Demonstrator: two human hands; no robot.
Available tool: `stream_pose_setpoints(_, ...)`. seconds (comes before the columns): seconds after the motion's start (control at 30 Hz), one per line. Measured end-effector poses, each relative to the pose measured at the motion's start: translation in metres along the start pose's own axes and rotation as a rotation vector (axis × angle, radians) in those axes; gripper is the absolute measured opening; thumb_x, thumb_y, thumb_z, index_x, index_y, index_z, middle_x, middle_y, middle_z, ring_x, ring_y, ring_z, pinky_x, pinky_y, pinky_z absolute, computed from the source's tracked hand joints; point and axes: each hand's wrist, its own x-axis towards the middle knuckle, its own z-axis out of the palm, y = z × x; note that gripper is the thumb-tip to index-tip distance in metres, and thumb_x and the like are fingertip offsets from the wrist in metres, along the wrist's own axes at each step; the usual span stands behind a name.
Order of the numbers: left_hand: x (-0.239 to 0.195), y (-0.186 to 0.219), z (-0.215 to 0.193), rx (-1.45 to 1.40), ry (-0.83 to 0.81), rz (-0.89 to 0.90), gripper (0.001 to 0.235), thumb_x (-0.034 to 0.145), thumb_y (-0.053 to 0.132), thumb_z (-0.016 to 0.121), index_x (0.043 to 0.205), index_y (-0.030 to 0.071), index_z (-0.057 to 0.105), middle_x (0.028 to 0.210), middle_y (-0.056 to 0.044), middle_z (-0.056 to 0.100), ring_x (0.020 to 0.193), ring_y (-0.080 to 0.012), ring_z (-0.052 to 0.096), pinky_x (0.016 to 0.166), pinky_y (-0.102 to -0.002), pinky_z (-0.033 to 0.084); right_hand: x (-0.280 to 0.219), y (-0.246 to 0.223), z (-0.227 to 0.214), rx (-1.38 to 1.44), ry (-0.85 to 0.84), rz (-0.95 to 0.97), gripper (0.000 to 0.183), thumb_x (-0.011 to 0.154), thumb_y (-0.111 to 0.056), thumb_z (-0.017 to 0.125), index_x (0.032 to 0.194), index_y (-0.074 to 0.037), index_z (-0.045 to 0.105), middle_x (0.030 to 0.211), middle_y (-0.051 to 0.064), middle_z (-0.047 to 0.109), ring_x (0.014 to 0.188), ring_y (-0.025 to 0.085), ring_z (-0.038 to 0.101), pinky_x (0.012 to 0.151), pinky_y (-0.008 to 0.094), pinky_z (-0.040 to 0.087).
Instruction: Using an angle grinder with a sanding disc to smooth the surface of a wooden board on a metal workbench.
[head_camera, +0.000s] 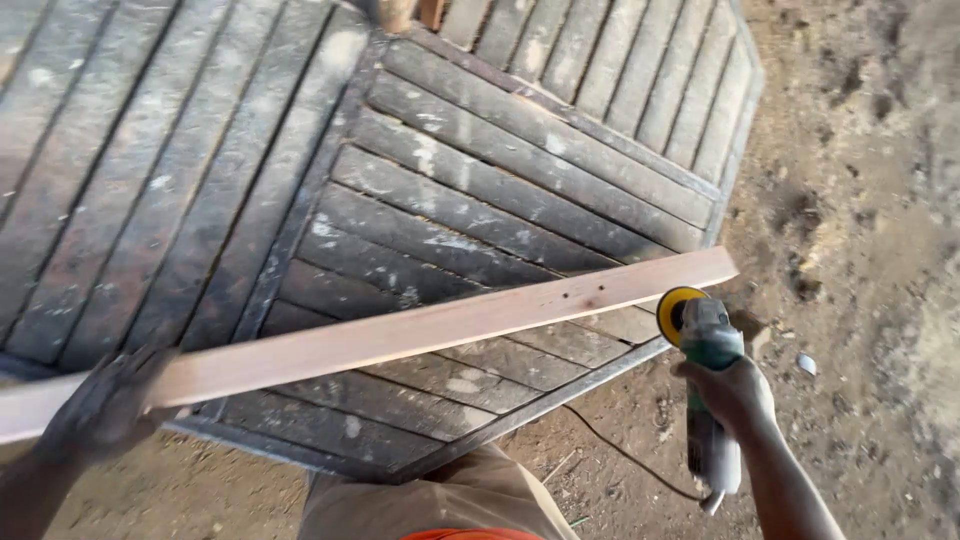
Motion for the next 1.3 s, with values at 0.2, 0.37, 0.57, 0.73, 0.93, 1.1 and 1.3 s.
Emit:
stream_pose_setpoints(0.2, 0.044, -0.031, -0.029, -0.285, -0.56, -0.253, 0.096, 0.075, 0.069, 0.073, 0.158, 0.035, 0.037, 0.167, -0.001, 0.035, 0.151, -0.0232, 0.039, 0.124, -0.041, 0.029, -0.124, -0.077, 0.02, -0.166, -0.011, -0.087, 0.055, 0.065, -0.044, 0.082, 0.106, -0.008, 0.078, 0.092, 0.021, 0.077, 0.082, 0.038, 0.071, 0.07, 0.046, 0.05)
stream_pose_setpoints(0.37, 0.044, -0.014, -0.065, -0.387, -0.191, -0.015, 0.057, 0.095, 0.044, 0.056, 0.145, 0.017, 0.055, 0.154, -0.009, 0.043, 0.134, -0.0339, 0.051, 0.113, -0.047, 0.038, -0.184, -0.121, 0.046, -0.177, -0.085, -0.21, 0.049, 0.065, -0.044, 0.085, 0.095, -0.007, 0.078, 0.078, 0.016, 0.076, 0.072, 0.033, 0.068, 0.065, 0.044, 0.046)
stream_pose_setpoints(0.57, 0.029, -0.007, -0.067, -0.229, -0.133, -0.096, 0.1, 0.075, 0.073, 0.072, 0.155, 0.021, 0.043, 0.158, -0.01, 0.044, 0.138, -0.0367, 0.046, 0.116, -0.048, 0.033, -0.244, -0.179, 0.103, -0.234, -0.171, -0.42, 0.043, 0.063, -0.037, 0.09, 0.092, -0.009, 0.075, 0.079, 0.011, 0.075, 0.072, 0.026, 0.066, 0.066, 0.042, 0.046)
stream_pose_setpoints(0.73, 0.015, -0.005, -0.023, 0.038, 0.304, -0.14, 0.085, 0.066, 0.056, 0.085, 0.136, 0.012, 0.063, 0.137, -0.013, 0.064, 0.126, -0.0356, 0.055, 0.108, -0.049, 0.04, -0.315, -0.245, 0.158, -0.395, -0.223, -0.491, 0.06, 0.063, -0.043, 0.086, 0.114, -0.016, 0.071, 0.101, 0.013, 0.08, 0.091, 0.034, 0.075, 0.075, 0.046, 0.051)
stream_pose_setpoints(0.93, -0.001, 0.011, -0.047, -0.039, 0.464, -0.157, 0.063, 0.058, 0.031, 0.089, 0.117, 0.018, 0.07, 0.111, -0.005, 0.07, 0.108, -0.0271, 0.065, 0.097, -0.043, 0.044, -0.38, -0.306, 0.219, -0.522, -0.374, -0.641, 0.078, 0.065, -0.058, 0.084, 0.122, -0.01, 0.06, 0.119, 0.021, 0.073, 0.12, 0.041, 0.067, 0.098, 0.052, 0.052)
stream_pose_setpoints(1.1, -0.008, 0.013, -0.032, -0.03, 0.545, -0.116, 0.067, 0.055, 0.026, 0.09, 0.117, 0.017, 0.069, 0.115, -0.005, 0.069, 0.115, -0.0257, 0.061, 0.097, -0.042, 0.045, -0.396, -0.322, 0.253, -0.605, -0.424, -0.684, 0.078, 0.066, -0.062, 0.082, 0.119, -0.011, 0.057, 0.119, 0.019, 0.072, 0.12, 0.04, 0.067, 0.099, 0.051, 0.054)
stream_pose_setpoints(1.3, -0.008, 0.019, -0.028, -0.018, 0.577, -0.108, 0.066, 0.053, 0.021, 0.086, 0.117, 0.017, 0.071, 0.117, -0.004, 0.069, 0.117, -0.0251, 0.062, 0.097, -0.042, 0.047, -0.365, -0.303, 0.247, -0.614, -0.414, -0.69, 0.076, 0.065, -0.061, 0.082, 0.115, -0.01, 0.056, 0.115, 0.019, 0.071, 0.115, 0.041, 0.068, 0.096, 0.05, 0.056)
